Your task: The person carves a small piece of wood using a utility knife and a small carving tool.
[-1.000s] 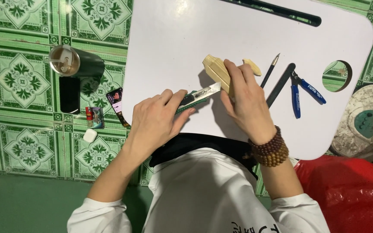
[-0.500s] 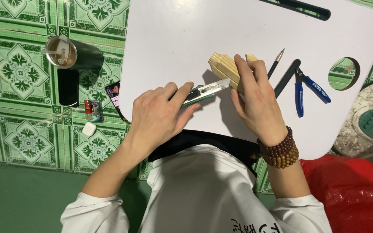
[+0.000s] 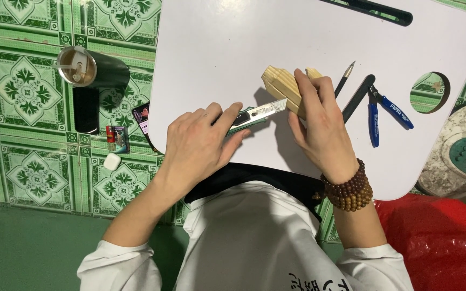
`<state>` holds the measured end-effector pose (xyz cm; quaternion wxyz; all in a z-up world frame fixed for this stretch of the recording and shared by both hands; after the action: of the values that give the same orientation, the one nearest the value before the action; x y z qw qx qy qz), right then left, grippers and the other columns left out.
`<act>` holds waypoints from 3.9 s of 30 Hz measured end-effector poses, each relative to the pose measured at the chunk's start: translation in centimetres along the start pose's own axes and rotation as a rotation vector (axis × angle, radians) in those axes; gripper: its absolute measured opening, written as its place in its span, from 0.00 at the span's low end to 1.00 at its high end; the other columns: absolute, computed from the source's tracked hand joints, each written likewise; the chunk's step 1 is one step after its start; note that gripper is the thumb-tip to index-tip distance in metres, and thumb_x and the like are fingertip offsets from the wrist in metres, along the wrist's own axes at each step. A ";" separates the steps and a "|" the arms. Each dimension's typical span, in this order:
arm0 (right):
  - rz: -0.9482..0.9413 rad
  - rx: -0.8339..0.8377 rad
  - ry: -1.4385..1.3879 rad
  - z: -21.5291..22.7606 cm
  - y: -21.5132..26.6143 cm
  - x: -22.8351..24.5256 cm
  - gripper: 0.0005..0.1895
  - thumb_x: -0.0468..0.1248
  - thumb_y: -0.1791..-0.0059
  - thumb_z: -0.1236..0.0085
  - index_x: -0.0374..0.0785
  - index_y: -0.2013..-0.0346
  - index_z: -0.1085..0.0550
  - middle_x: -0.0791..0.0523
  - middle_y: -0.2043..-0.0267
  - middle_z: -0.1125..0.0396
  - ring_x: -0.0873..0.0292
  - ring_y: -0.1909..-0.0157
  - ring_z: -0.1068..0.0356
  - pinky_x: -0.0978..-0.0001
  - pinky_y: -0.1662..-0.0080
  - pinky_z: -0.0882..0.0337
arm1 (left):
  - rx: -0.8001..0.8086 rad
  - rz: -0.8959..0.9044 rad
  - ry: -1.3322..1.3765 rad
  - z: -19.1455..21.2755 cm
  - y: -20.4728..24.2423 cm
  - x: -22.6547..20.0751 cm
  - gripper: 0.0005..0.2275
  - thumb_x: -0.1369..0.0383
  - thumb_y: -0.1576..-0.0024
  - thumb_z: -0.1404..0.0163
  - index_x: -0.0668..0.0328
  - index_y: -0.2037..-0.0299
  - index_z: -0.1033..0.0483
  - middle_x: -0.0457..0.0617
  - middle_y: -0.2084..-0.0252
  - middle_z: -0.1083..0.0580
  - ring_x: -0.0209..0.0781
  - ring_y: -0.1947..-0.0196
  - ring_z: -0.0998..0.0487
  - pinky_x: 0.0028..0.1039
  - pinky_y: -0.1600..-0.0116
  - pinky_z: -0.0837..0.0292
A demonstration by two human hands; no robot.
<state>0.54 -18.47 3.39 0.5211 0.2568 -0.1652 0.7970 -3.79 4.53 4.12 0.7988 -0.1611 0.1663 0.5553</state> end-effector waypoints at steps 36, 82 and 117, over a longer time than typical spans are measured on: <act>0.161 0.264 0.043 0.4 -1.5 -5.3 0.20 0.42 0.51 0.32 0.39 0.47 0.22 0.48 0.57 0.33 0.43 0.59 0.29 0.51 0.59 0.27 | 0.497 -0.236 -0.263 -1.4 -5.8 1.2 0.16 0.55 0.32 0.65 0.49 0.48 0.24 0.53 0.69 0.22 0.60 0.75 0.17 0.46 0.68 0.22; -0.011 0.368 -0.009 1.2 -1.9 -2.2 0.28 0.37 0.54 0.37 0.26 0.43 0.33 0.42 0.62 0.30 0.38 0.59 0.24 0.47 0.60 0.24 | -0.012 -0.209 -0.587 -3.7 -1.9 -1.3 0.18 0.48 0.34 0.56 0.56 0.56 0.29 0.46 0.72 0.38 0.47 0.74 0.29 0.34 0.64 0.36; -0.026 0.209 0.180 -1.5 -1.0 -2.4 0.34 0.47 0.46 0.40 0.22 0.38 0.37 0.43 0.66 0.33 0.37 0.67 0.26 0.49 0.65 0.26 | -0.231 -0.024 -0.378 -10.0 -0.9 0.4 0.18 0.49 0.38 0.53 0.59 0.61 0.31 0.46 0.73 0.41 0.45 0.77 0.36 0.34 0.67 0.41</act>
<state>1.84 -19.05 0.74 0.5145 0.2391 -0.0306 0.8229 -3.69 0.11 -4.95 0.7986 -0.1464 -0.0529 0.5813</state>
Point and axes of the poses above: each hand's wrist, its own y-axis away from the middle knuckle, its own z-axis out of the back of the hand, x = y × z, the point moved 1 cm from there along -y, towards the middle knuckle
